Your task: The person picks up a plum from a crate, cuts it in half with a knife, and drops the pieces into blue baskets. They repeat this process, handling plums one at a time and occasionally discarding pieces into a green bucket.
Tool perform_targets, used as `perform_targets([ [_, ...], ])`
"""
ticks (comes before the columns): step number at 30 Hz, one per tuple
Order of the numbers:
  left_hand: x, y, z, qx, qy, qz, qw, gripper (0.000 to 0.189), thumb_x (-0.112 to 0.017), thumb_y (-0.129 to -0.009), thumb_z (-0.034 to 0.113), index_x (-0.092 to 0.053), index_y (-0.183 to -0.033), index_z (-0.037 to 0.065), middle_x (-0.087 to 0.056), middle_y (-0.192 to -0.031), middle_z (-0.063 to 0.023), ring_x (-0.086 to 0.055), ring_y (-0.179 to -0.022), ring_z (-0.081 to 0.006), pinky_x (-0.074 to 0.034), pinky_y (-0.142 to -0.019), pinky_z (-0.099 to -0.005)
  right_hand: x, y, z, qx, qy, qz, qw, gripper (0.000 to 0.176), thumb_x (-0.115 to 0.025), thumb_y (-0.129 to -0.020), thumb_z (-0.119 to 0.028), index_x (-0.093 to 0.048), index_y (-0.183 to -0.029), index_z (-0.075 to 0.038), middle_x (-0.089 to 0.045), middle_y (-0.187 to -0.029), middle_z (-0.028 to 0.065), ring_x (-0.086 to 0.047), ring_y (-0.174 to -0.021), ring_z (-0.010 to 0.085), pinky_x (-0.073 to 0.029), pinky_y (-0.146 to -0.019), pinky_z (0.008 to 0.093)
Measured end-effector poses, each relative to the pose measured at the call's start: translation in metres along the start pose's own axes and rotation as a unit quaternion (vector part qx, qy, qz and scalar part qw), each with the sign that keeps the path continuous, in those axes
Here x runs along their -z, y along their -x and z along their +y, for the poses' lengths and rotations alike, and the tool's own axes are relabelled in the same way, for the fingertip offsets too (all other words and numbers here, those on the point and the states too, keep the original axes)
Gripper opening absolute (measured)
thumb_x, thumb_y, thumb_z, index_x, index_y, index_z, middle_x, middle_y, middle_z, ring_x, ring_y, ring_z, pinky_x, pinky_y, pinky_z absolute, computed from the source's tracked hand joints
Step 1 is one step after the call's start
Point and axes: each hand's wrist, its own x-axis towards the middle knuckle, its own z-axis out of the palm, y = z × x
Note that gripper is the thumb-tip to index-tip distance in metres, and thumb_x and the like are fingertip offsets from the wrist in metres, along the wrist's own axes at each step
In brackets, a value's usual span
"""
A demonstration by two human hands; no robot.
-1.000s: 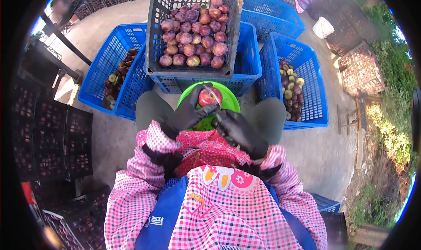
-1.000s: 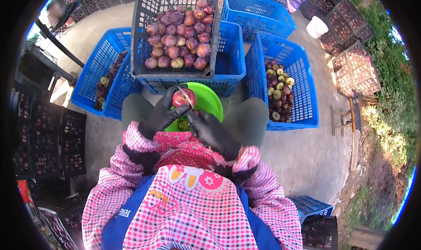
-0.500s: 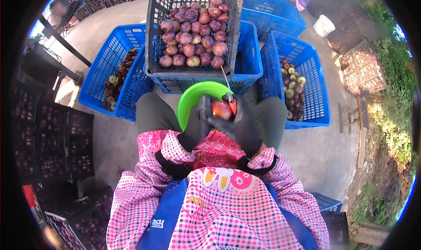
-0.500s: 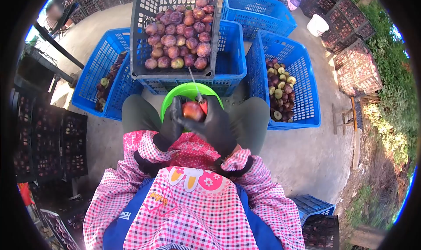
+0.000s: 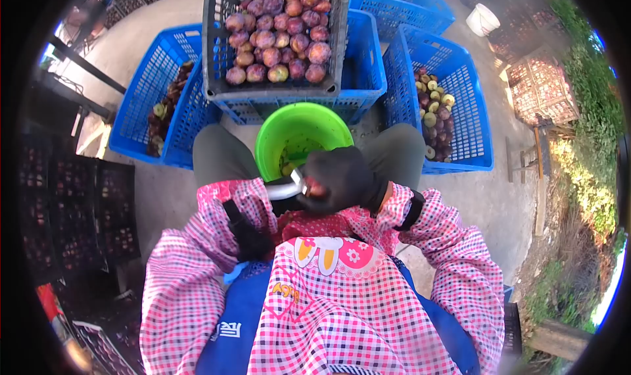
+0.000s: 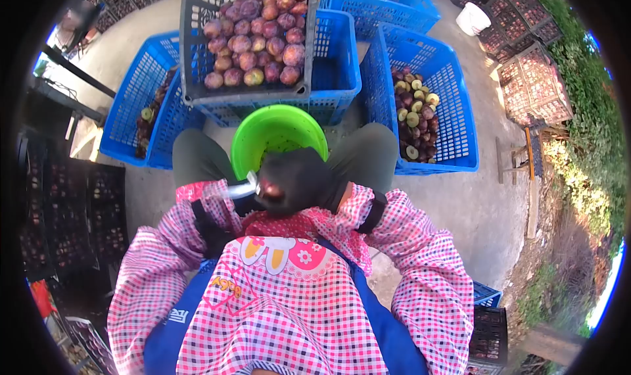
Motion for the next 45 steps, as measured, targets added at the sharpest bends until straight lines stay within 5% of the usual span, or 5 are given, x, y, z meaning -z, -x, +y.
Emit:
perform_targets([
  [13,0.016,-0.005,0.007,-0.003,0.444,0.217,0.87,0.059,-0.043,-0.096,0.062,-0.054,-0.119,0.009,-0.064,-0.099,-0.0118,-0.062,-0.079,-0.0256,-0.052,-0.072,-0.0412,-0.015,0.012,0.035,-0.353,-0.601,0.272,0.664,0.045,-0.04,-0.102,-0.039,-0.06,-0.114,-0.001,-0.068,-0.096,0.01,-0.066,-0.079,0.0163,-0.054,-0.072,0.0283],
  [22,-0.01,-0.001,0.012,-0.025,0.51,0.195,0.837,0.054,-0.042,-0.1,0.054,-0.05,-0.131,0.011,-0.063,-0.117,-0.0094,-0.063,-0.104,-0.0252,-0.052,-0.092,-0.0433,-0.013,-0.007,0.033,-0.319,0.007,0.03,0.947,0.038,-0.075,-0.088,-0.028,-0.062,-0.113,-0.001,-0.067,-0.094,0.0035,-0.065,-0.083,0.0107,-0.052,-0.07,0.0274],
  [33,0.031,0.059,0.118,0.013,-0.118,0.401,0.908,0.057,-0.044,-0.102,0.051,-0.057,-0.122,-0.001,-0.066,-0.113,-0.0164,-0.068,-0.085,-0.0271,-0.054,-0.075,-0.0375,0.025,0.021,0.032,-0.469,0.19,0.276,0.817,0.031,-0.067,-0.089,-0.037,-0.073,-0.101,-0.01,-0.071,-0.086,0.0177,-0.069,-0.075,0.0335,-0.054,-0.069,0.0419],
  [37,0.112,0.116,0.184,-0.111,-0.757,0.555,0.326,0.045,-0.068,-0.086,0.038,-0.062,-0.111,0.001,-0.066,-0.105,-0.022,-0.065,-0.091,-0.0401,-0.051,-0.077,-0.0458,0.111,0.116,0.142,-0.389,-0.288,0.492,0.724,0.029,-0.054,-0.095,-0.014,-0.058,-0.12,0.002,-0.066,-0.101,0.0112,-0.064,-0.094,0.026,-0.052,-0.083,0.034],
  [45,0.26,-0.014,0.079,0.025,-0.828,0.322,0.459,0.028,-0.064,-0.083,0.031,-0.068,-0.093,0.005,-0.067,-0.085,-0.0197,-0.067,-0.081,-0.0358,-0.052,-0.072,-0.047,0.125,0.137,0.152,-0.486,-0.286,0.352,0.746,0.031,-0.054,-0.099,-0.026,-0.061,-0.119,-0.003,-0.067,-0.088,0.0014,-0.061,-0.075,0.0093,-0.047,-0.065,0.0241],
])
